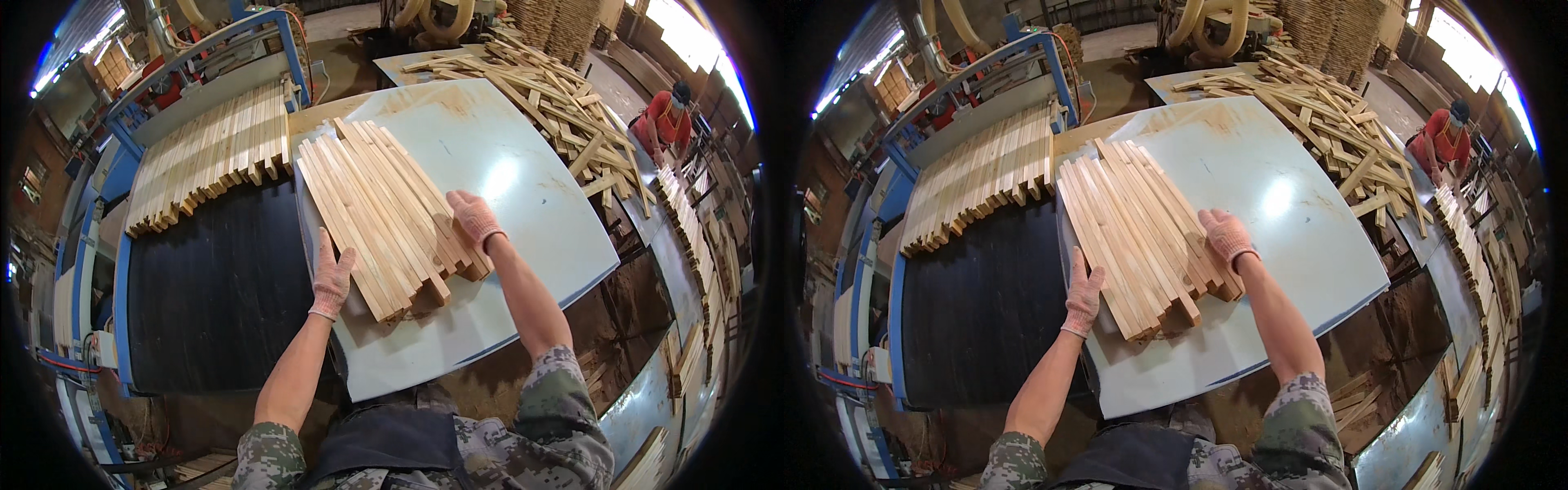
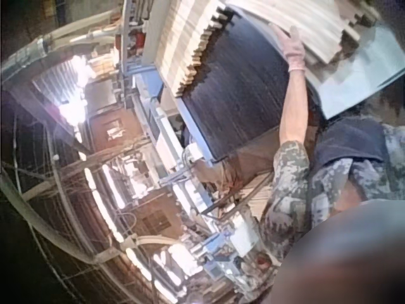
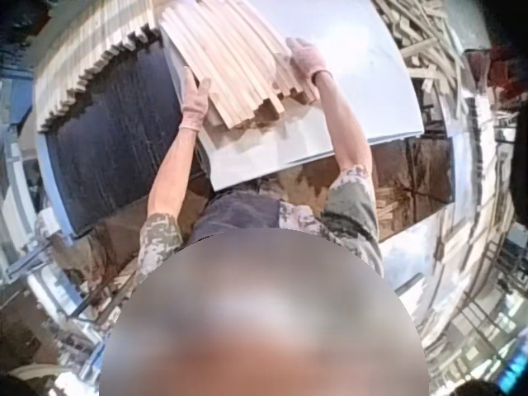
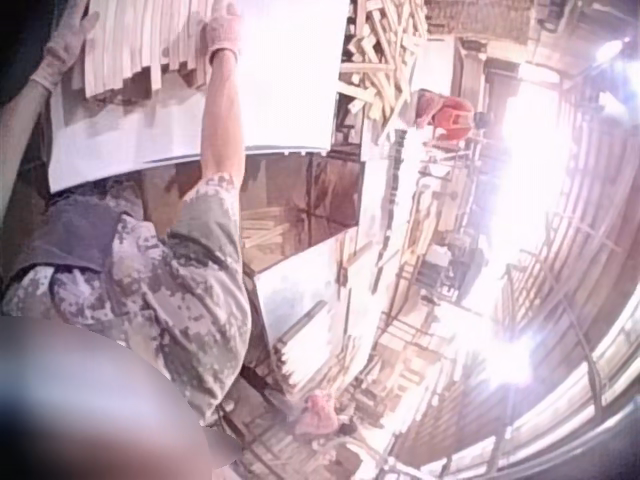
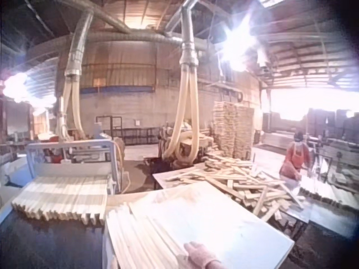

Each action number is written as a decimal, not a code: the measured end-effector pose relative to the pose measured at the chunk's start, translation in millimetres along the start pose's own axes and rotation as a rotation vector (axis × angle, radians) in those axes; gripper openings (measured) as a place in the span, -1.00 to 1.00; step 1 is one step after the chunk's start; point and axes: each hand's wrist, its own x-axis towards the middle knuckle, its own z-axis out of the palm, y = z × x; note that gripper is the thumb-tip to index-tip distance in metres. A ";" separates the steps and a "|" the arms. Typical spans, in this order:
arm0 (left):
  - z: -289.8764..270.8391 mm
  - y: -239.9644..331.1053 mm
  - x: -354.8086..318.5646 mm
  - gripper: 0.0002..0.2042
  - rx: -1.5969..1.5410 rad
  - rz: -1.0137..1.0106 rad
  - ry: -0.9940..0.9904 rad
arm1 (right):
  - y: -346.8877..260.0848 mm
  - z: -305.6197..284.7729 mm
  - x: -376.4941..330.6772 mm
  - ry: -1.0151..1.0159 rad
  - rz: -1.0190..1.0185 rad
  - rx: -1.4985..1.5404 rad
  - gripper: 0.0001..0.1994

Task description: The person repeatedly lifts stacks of light-colored wooden planks from a metal table and places them onto a conveyor belt. They then return to the table, gather more planks, and repeat the cycle. Other workers are visible in the background handling similar materials.

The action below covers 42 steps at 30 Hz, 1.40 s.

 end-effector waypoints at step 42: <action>-5.7 -2.2 -35.8 0.08 0.216 -0.211 -0.105 | 28.4 46.1 6.2 -0.072 -0.160 -0.078 -0.34</action>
